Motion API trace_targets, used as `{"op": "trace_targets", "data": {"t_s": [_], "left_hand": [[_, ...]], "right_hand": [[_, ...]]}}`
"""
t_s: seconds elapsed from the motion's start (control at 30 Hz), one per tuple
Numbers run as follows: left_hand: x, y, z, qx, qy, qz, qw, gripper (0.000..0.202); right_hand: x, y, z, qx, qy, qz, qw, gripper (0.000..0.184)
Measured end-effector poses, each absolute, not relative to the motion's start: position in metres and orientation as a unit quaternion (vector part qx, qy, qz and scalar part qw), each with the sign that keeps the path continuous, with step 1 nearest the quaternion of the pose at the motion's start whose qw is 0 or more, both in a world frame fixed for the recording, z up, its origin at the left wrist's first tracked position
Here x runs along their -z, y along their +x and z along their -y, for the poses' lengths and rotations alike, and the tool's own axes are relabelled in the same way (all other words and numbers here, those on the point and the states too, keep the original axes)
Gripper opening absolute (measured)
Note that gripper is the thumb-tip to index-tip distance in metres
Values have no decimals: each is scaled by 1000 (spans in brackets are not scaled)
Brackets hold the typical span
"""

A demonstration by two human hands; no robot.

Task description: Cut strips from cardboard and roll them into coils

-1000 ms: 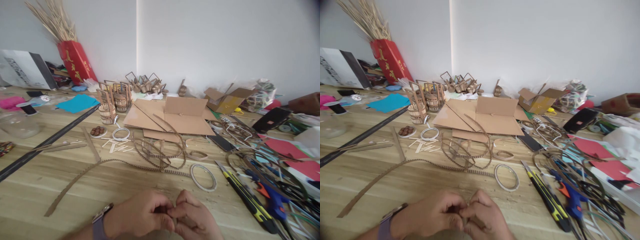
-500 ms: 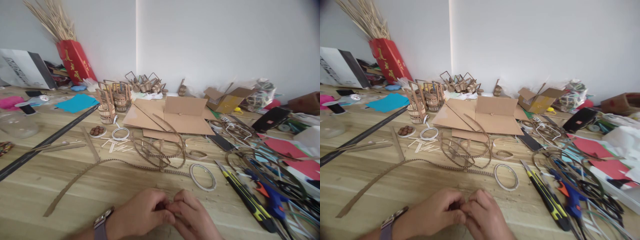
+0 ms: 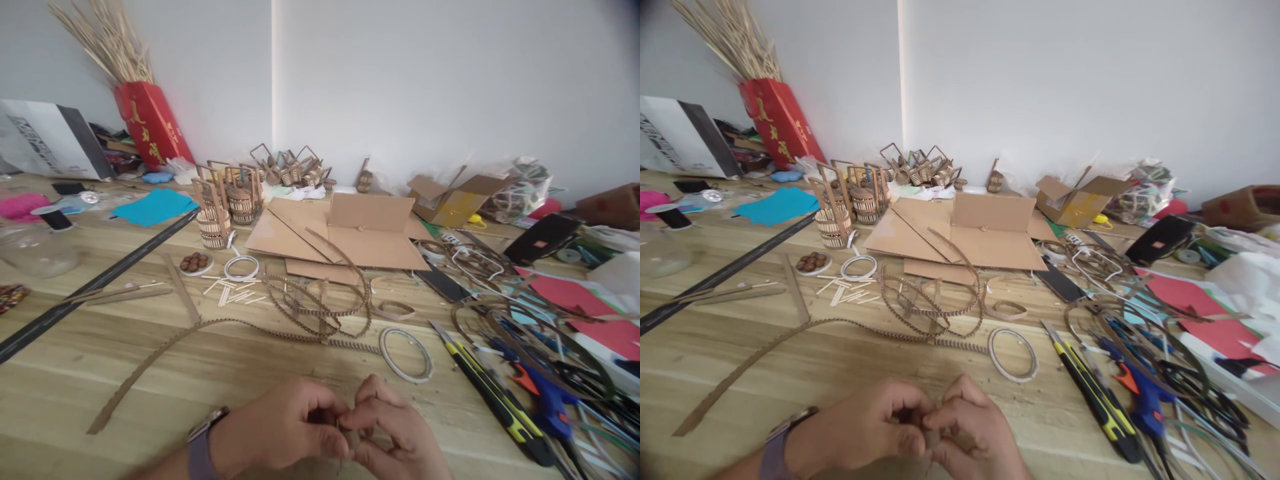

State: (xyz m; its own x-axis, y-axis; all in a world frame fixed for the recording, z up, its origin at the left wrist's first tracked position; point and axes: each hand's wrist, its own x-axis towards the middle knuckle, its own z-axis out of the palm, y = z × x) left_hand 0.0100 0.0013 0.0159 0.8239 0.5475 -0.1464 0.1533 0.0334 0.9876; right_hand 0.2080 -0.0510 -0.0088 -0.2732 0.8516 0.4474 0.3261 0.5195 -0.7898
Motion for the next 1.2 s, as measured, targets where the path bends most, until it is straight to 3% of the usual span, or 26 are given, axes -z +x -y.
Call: {"op": "trace_targets", "data": {"t_s": [0.4,0.53,0.67,1.2], "left_hand": [[-13,10,-1,-171,751,-269,578,60],[-10,12,1,-156,758,-295,561,63],[-11,12,1,-146,734,-308,587,64],[-16,14,3,-129,609,-251,741,61]], "right_hand": [[11,211,50,-281,-405,772,402,18],[12,212,49,-266,-426,782,368,12],[13,210,50,-301,-421,757,399,7],[12,207,46,-371,-365,705,482,18]]}}
